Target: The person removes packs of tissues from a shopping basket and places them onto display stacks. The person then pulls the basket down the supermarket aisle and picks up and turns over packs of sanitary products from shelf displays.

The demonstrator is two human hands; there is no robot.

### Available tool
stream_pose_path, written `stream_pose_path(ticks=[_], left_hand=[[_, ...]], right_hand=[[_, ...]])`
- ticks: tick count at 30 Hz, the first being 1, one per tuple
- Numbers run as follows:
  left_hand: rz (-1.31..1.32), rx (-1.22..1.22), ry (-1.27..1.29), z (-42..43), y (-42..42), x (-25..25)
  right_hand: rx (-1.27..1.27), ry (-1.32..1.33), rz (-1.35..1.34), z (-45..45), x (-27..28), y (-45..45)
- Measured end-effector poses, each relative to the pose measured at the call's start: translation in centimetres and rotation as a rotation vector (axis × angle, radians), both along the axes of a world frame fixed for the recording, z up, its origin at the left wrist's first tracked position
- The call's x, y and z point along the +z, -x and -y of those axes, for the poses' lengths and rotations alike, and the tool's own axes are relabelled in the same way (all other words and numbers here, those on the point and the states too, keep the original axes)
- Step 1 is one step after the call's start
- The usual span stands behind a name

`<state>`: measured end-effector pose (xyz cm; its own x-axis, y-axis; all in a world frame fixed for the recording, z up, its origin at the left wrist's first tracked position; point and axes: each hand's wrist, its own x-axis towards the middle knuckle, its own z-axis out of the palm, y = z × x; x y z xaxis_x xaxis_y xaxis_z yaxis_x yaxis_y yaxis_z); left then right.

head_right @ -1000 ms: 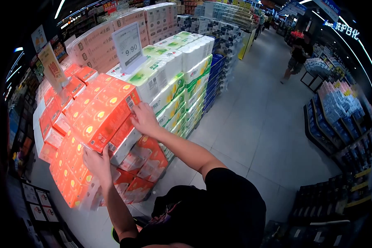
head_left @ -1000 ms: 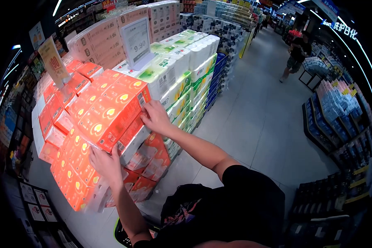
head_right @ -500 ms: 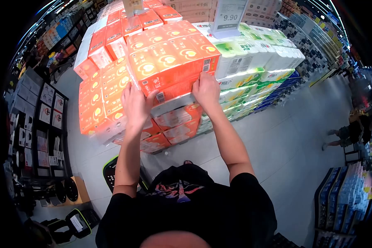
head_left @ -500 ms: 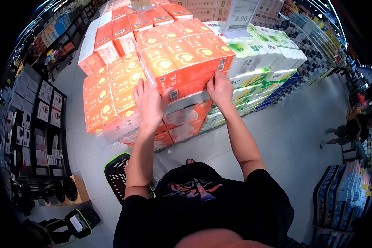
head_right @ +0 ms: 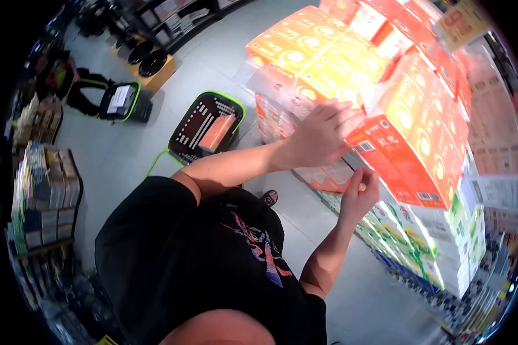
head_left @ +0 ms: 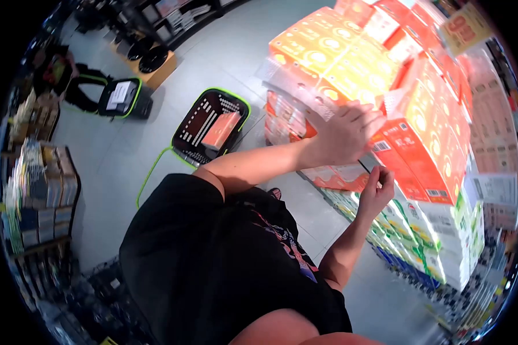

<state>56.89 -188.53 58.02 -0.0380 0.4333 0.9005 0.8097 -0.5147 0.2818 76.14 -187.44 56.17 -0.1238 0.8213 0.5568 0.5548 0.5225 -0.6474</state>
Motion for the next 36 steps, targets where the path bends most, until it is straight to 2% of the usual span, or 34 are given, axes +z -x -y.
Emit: stream_pose_path(ticks=[1,3,5,7,8,9,11,14,16,18,20,25,28,31,32,34,36], left_hand=[[0.015,0.081,0.036,1.4,0.3,-1.2],[0.002,-0.136,0.113,4.2,0.8,-4.5],[0.039,-0.164,0.239,7.6,2.6,-8.7],[0.047,-0.063,0.459,11.4,4.2,-12.2],[0.099,0.012,0.567,13.4,5.0,-13.7],[0.158,0.082,0.671,15.4,5.7,-15.0],[0.289,0.216,0.839,18.8,7.3,-17.6],[0.417,0.345,0.873,21.8,9.6,-18.5],[0.437,0.341,0.819,22.7,10.8,-19.7],[0.479,0.328,0.676,22.7,12.4,-20.2],[0.474,0.282,0.646,23.3,14.2,-21.0],[0.560,0.206,0.672,26.8,19.6,-24.9],[0.637,0.215,0.723,29.1,23.3,-27.8],[0.686,0.252,0.783,30.8,27.3,-30.0],[0.681,0.261,0.793,31.3,28.4,-30.7],[0.672,0.319,0.805,31.8,30.6,-30.7],[0.642,0.384,0.744,32.0,32.5,-31.0]], right_hand=[[0.129,0.090,-0.003,0.5,-1.6,1.4],[0.353,0.191,0.061,1.9,-6.5,3.6],[0.609,0.222,0.190,3.3,-13.4,5.1],[0.824,0.298,0.311,6.1,-17.8,6.5],[0.885,0.352,0.369,7.6,-18.9,7.3],[0.906,0.356,0.379,8.8,-18.4,8.4],[1.039,0.546,0.357,10.5,-16.5,10.6],[1.021,0.551,0.376,10.2,-16.2,12.6],[0.911,0.636,0.454,8.9,-16.5,13.9],[0.897,0.504,0.597,7.1,-15.7,15.1],[0.799,0.457,0.688,6.1,-14.5,16.7],[0.582,0.325,0.658,7.5,-13.9,21.2],[0.636,0.394,0.658,10.8,-15.9,24.6],[0.827,0.543,0.912,14.8,-17.8,27.1],[0.858,0.558,0.920,15.4,-18.6,27.4],[1.084,0.438,0.996,16.6,-21.0,27.7],[1.092,0.625,0.998,16.4,-21.6,28.3]])
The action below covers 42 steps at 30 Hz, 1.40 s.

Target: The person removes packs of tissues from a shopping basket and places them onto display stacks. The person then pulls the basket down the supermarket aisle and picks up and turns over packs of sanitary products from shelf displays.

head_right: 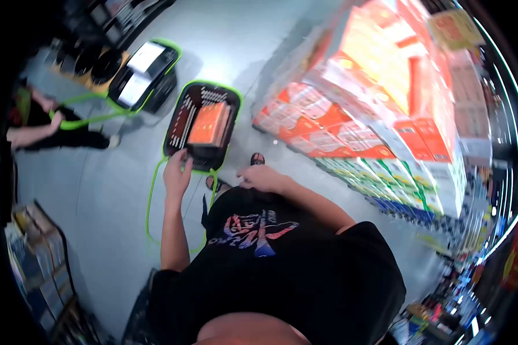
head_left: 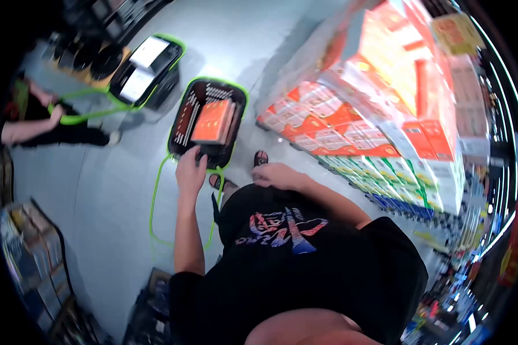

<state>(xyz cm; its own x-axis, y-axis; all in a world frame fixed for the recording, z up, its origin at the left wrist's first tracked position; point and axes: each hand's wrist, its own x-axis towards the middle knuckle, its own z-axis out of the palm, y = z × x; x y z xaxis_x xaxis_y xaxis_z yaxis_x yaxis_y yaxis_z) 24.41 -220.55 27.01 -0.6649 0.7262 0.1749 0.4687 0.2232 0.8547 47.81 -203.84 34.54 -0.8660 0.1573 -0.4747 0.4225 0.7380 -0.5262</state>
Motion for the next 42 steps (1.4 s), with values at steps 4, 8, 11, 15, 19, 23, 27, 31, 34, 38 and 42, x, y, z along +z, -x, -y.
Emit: stream_pose_path(ticks=[4,8,11,15,19,23,27,31,34,38,42], left_hand=[[0.067,0.134,0.022,-0.3,2.4,-1.6],[0.241,0.253,0.107,-1.4,1.8,-4.6],[0.787,0.372,0.008,-2.9,0.1,-7.8],[1.170,0.517,-0.073,-6.0,-3.0,-15.5],[1.489,0.765,-0.108,-10.3,-4.2,-20.2],[1.657,0.944,-0.042,-14.8,-5.9,-29.0],[1.690,1.090,0.058,-19.0,-6.7,-39.2],[1.892,1.081,0.013,-22.1,-5.8,-45.0],[2.101,1.080,0.024,-23.6,-5.2,-47.4],[2.093,0.901,-0.029,-23.7,-6.0,-49.3],[2.284,0.975,-0.126,-22.3,-2.3,-43.9]], right_hand=[[0.059,-0.130,0.117,-2.8,1.7,2.9],[0.081,-0.091,0.046,-7.2,-1.1,6.0],[-0.215,0.209,0.074,-10.6,-5.4,10.3],[-0.450,0.416,0.173,-17.7,-21.2,13.5],[-0.250,-0.025,0.281,-25.0,-32.5,17.1],[-0.279,-0.142,0.236,-29.6,-38.3,22.0],[-0.036,-0.463,0.118,-32.6,-43.1,25.2],[0.013,-0.408,0.314,-34.8,-48.3,25.6],[0.007,-0.379,0.458,-35.0,-51.2,24.8],[-0.116,-0.353,0.393,-34.9,-50.6,24.0],[-0.131,-0.284,0.346,-34.4,-46.5,24.5]])
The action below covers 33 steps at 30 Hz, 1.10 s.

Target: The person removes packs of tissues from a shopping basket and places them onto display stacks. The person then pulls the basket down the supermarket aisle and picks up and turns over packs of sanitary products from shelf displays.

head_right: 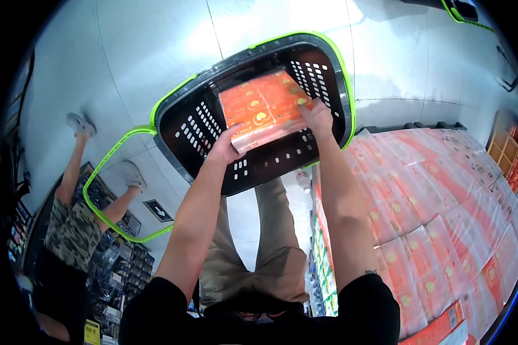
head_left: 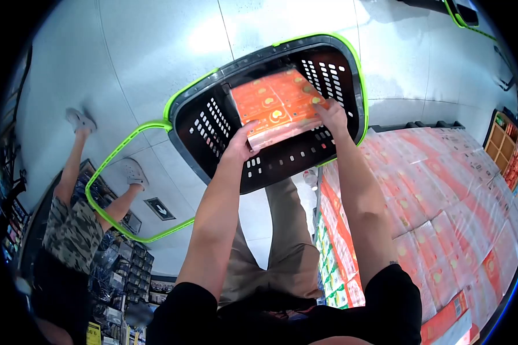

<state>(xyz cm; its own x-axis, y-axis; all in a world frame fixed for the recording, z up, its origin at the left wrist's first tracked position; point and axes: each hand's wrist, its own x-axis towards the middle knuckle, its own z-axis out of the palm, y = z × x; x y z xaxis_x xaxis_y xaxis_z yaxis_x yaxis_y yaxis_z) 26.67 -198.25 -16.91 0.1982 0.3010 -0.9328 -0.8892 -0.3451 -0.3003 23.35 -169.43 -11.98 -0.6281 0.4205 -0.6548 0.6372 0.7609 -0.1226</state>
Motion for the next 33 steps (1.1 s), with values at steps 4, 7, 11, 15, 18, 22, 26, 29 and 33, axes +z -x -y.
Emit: stream_pose_path(ticks=[4,7,11,15,18,22,26,29,33], left_hand=[[-0.051,-0.069,-0.054,1.8,-0.9,6.8],[-0.190,-0.062,-0.040,3.5,-2.4,14.0],[-0.519,-0.115,-0.064,7.2,-3.2,24.7],[-0.746,-0.168,-0.094,11.3,-3.0,35.0],[-0.882,-0.156,-0.186,13.7,-4.7,41.6],[-1.165,-0.050,-0.382,13.6,-8.2,48.2],[-1.300,0.086,-0.690,11.9,-9.4,56.8],[-1.450,-0.062,-0.852,9.5,-10.4,61.1],[-1.503,-0.202,-1.035,5.9,-14.8,64.6]], right_hand=[[-0.134,0.074,-0.059,0.1,4.7,-1.8],[-0.429,0.292,-0.240,2.2,12.4,-3.1],[-0.780,0.531,-0.454,5.7,23.0,-5.7],[-1.067,0.817,-0.787,11.2,34.8,-8.9],[-0.976,0.896,-1.117,14.0,42.0,-14.0],[-0.715,0.706,-1.444,16.5,54.4,-19.2],[-0.582,0.820,-1.927,20.8,67.0,-23.1],[-0.659,0.973,-1.857,22.9,67.3,-26.8],[-0.636,0.828,-1.779,27.0,66.4,-29.4]])
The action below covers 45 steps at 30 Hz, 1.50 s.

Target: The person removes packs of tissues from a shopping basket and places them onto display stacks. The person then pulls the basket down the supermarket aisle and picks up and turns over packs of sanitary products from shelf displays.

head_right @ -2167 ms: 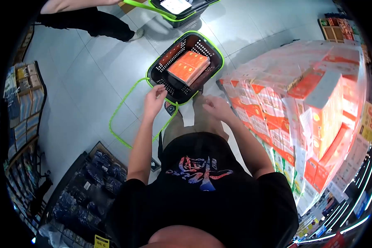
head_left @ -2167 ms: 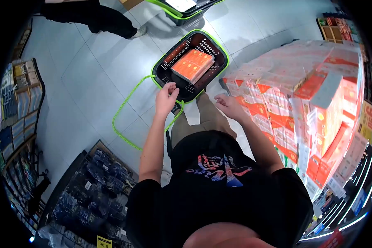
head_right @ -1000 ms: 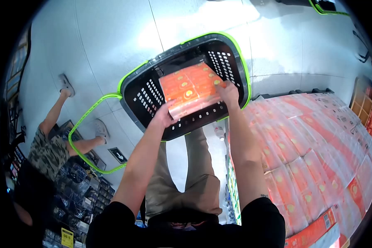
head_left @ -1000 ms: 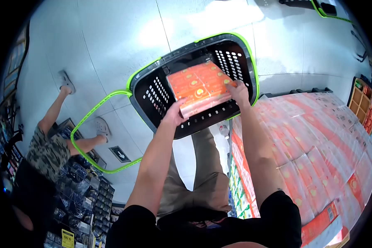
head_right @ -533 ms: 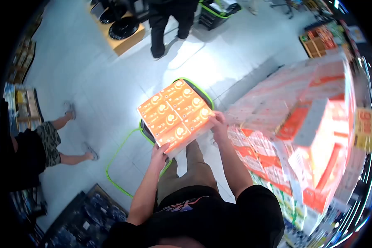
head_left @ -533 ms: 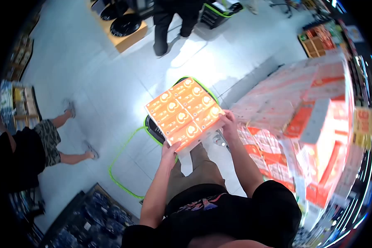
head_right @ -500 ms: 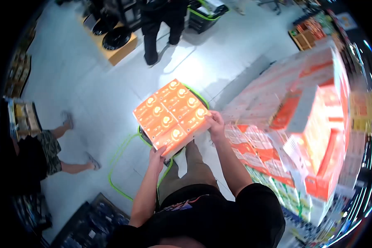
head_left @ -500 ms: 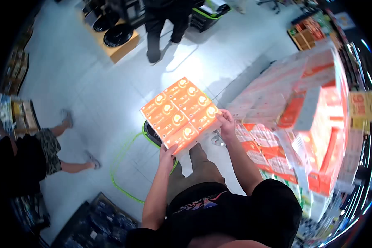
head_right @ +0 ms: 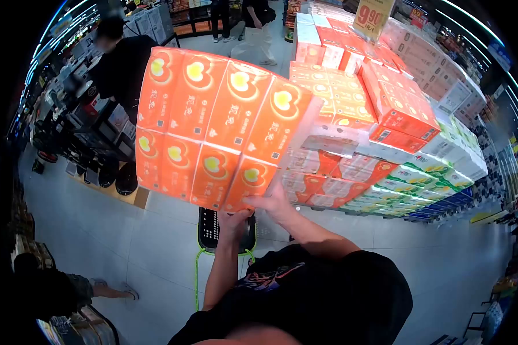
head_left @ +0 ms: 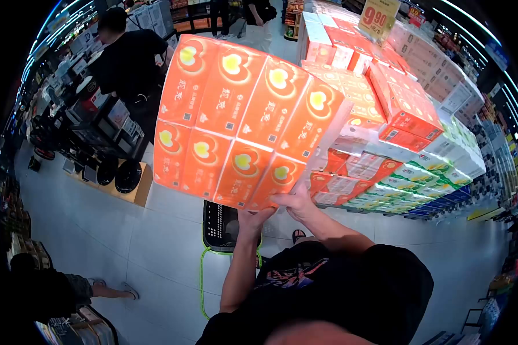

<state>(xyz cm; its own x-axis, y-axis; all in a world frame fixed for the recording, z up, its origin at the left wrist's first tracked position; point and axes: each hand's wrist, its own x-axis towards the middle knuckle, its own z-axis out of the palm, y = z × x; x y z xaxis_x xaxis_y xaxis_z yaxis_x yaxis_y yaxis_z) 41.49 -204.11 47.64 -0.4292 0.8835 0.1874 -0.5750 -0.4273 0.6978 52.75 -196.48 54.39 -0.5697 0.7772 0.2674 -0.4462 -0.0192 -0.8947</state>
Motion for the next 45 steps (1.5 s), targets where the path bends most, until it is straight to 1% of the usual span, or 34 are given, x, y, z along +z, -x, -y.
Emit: stream_pose_path(ticks=[1,2,4,5,6,7,9,10,11,13,14,16,17,18,19,21,22,23,25,26,27,29,30,32,33,35,36,37,39,41,43,45], left_hand=[[-0.037,-0.045,-0.077,-0.5,-0.9,0.2],[0.031,-0.060,-0.198,-1.0,-1.1,0.2],[0.253,-0.097,-0.337,-1.2,-0.2,3.0],[0.189,-0.012,-0.372,-1.4,0.6,4.2],[0.211,-0.021,-0.407,-2.0,2.0,3.3],[0.213,-0.026,-0.406,-2.7,1.6,4.3],[0.104,0.045,-0.202,-4.0,1.1,6.5],[0.008,0.055,-0.139,-5.3,1.1,5.7],[-0.001,0.052,-0.137,-6.5,0.3,5.9],[0.027,0.047,-0.016,-8.9,-1.8,7.1],[0.046,0.027,0.008,-10.1,-2.7,8.0],[0.060,0.051,-0.006,-13.0,-4.1,9.5],[0.080,0.077,-0.021,-14.4,-5.0,10.2],[0.038,0.105,-0.020,-15.3,-5.5,11.1],[0.041,0.110,-0.018,-16.0,-6.3,11.6],[-0.162,0.192,-0.072,-17.3,-7.5,12.4],[-0.218,0.198,-0.107,-17.8,-8.0,12.5],[-0.220,0.208,-0.113,-18.3,-8.5,12.6],[-0.440,0.270,-0.057,-19.6,-9.7,12.6],[-0.485,0.331,-0.014,-20.4,-10.1,12.6],[-0.486,0.333,-0.009,-21.5,-10.2,12.6],[-0.527,0.321,0.036,-24.0,-10.1,12.8],[-0.567,0.340,0.063,-25.0,-10.2,13.2],[-0.569,0.351,0.083,-27.1,-10.1,13.1],[-0.573,0.357,0.099,-28.0,-9.9,13.0],[-0.598,0.383,0.105,-29.3,-9.8,12.5],[-0.612,0.386,0.096,-29.6,-10.0,12.6],[-0.627,0.386,0.088,-29.8,-10.0,12.5],[-0.673,0.405,0.089,-29.8,-9.8,12.4],[-0.680,0.380,0.146,-29.3,-10.1,13.2],[-0.697,0.385,0.157,-29.2,-9.5,12.8],[-0.683,0.345,0.169,-28.5,-9.4,12.2]], right_hand=[[-0.021,-0.009,-0.017,-0.4,0.6,-1.1],[-0.036,0.017,-0.062,-1.0,1.6,-2.7],[-0.025,0.094,-0.144,-2.8,2.2,-6.6],[-0.042,0.100,-0.151,-3.6,2.3,-8.4],[-0.060,0.127,-0.163,-4.6,2.5,-10.2],[-0.072,0.150,-0.173,-5.6,2.9,-11.8],[-0.126,0.150,-0.173,-6.9,3.1,-13.9],[-0.145,0.176,-0.142,-7.3,3.9,-14.8],[-0.161,0.197,-0.109,-8.0,4.7,-15.7],[-0.150,0.191,-0.137,-10.5,5.7,-17.2],[-0.183,0.206,-0.125,-11.9,6.4,-18.1],[-0.217,0.225,-0.108,-14.0,7.4,-19.4],[-0.216,0.193,-0.200,-15.1,8.0,-19.8],[-0.213,0.159,-0.291,-15.8,8.2,-20.4],[-0.209,0.161,-0.288,-16.1,8.2,-21.2],[-0.231,0.119,-0.227,-16.3,7.9,-22.5],[-0.324,0.144,-0.270,-15.7,7.6,-22.7],[-0.314,0.139,-0.272,-15.6,7.5,-22.9],[-0.402,-0.058,-0.131,-16.0,7.4,-23.7],[-0.500,-0.003,-0.037,-16.3,7.6,-23.9],[-0.496,0.002,-0.036,-17.0,7.0,-24.2],[-0.728,-0.161,-0.005,-18.6,5.2,-24.8],[-0.721,-0.160,-0.003,-19.1,4.8,-25.4],[-0.789,-0.423,0.110,-19.5,4.3,-26.6],[-0.780,-0.426,0.104,-19.5,4.5,-26.7],[-0.551,-0.484,0.419,-19.2,5.0,-26.7],[-0.537,-0.600,0.486,-19.5,5.3,-26.3],[-0.534,-0.593,0.479,-19.7,6.0,-25.6],[-0.640,-0.778,0.452,-20.3,7.4,-24.5],[-0.615,-0.743,0.437,-21.4,6.9,-24.1],[-0.600,-0.679,0.398,-21.9,6.7,-23.8],[-0.603,-0.690,0.444,-21.4,6.2,-23.7]])
